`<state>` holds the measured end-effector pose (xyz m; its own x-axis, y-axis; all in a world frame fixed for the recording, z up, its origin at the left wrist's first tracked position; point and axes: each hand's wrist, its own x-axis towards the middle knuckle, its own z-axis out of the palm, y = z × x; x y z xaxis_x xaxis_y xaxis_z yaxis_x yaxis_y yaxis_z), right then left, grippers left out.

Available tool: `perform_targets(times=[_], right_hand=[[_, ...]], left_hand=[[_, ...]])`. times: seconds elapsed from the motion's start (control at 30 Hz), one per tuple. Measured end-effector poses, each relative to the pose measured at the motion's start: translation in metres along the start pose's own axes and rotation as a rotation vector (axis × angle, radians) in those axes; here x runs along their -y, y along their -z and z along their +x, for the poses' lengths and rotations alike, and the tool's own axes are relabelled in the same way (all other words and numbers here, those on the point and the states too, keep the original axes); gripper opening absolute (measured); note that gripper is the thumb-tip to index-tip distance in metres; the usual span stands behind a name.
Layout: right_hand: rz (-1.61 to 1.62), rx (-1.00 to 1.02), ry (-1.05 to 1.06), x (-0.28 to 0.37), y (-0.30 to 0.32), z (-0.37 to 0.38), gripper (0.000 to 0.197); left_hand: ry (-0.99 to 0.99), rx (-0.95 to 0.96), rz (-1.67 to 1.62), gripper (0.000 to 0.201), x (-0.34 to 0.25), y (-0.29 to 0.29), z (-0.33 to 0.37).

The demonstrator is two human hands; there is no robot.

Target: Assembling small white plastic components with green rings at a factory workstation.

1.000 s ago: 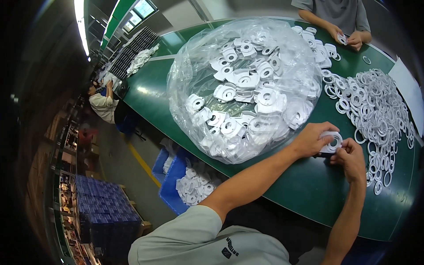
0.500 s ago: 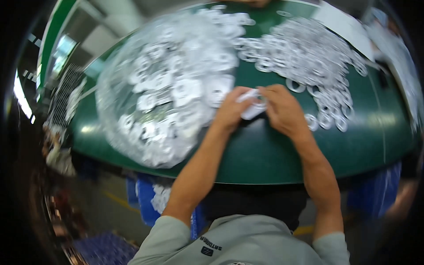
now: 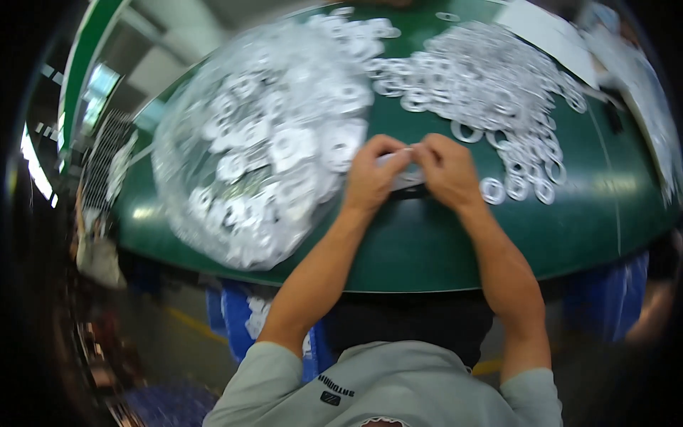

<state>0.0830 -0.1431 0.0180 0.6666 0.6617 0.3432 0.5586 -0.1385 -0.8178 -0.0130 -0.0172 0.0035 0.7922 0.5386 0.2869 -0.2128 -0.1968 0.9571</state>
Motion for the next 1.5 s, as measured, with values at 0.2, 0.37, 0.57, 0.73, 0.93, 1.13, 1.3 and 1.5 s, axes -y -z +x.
perform_targets(times=[0.2, 0.37, 0.57, 0.73, 0.93, 1.13, 1.3, 1.5], right_hand=[[0.241, 0.038, -0.143, -0.028, 0.038, 0.001, 0.035], [0.210, -0.017, -0.206, -0.033, 0.047, 0.011, 0.036], [0.215, -0.009, -0.207, -0.023, 0.045, 0.012, 0.036], [0.155, -0.036, -0.274, -0.048, 0.053, 0.010, 0.037], [0.090, -0.197, -0.141, -0.059, 0.073, 0.028, 0.038], [0.045, -0.527, -0.249, -0.054, 0.114, 0.026, 0.032], [-0.162, -0.248, -0.191, -0.036, 0.111, 0.013, 0.024], [-0.295, 0.099, -0.423, -0.032, 0.118, 0.003, 0.020]], left_hand=[[-0.021, 0.253, 0.260, 0.016, -0.073, 0.069, -0.065], [0.063, 0.169, 0.688, 0.015, -0.135, 0.191, -0.165], [0.064, -0.093, 1.149, 0.030, -0.107, 0.292, -0.109], [0.335, 0.295, 1.384, 0.048, -0.058, 0.321, -0.061], [-0.017, -0.086, 1.333, 0.028, -0.088, 0.341, -0.055], [-0.139, -0.728, 0.172, 0.030, -0.107, 0.154, -0.024], [0.104, -0.380, -0.277, 0.022, -0.055, 0.008, 0.003], [0.351, -0.331, -0.432, 0.022, -0.007, -0.029, 0.012]])
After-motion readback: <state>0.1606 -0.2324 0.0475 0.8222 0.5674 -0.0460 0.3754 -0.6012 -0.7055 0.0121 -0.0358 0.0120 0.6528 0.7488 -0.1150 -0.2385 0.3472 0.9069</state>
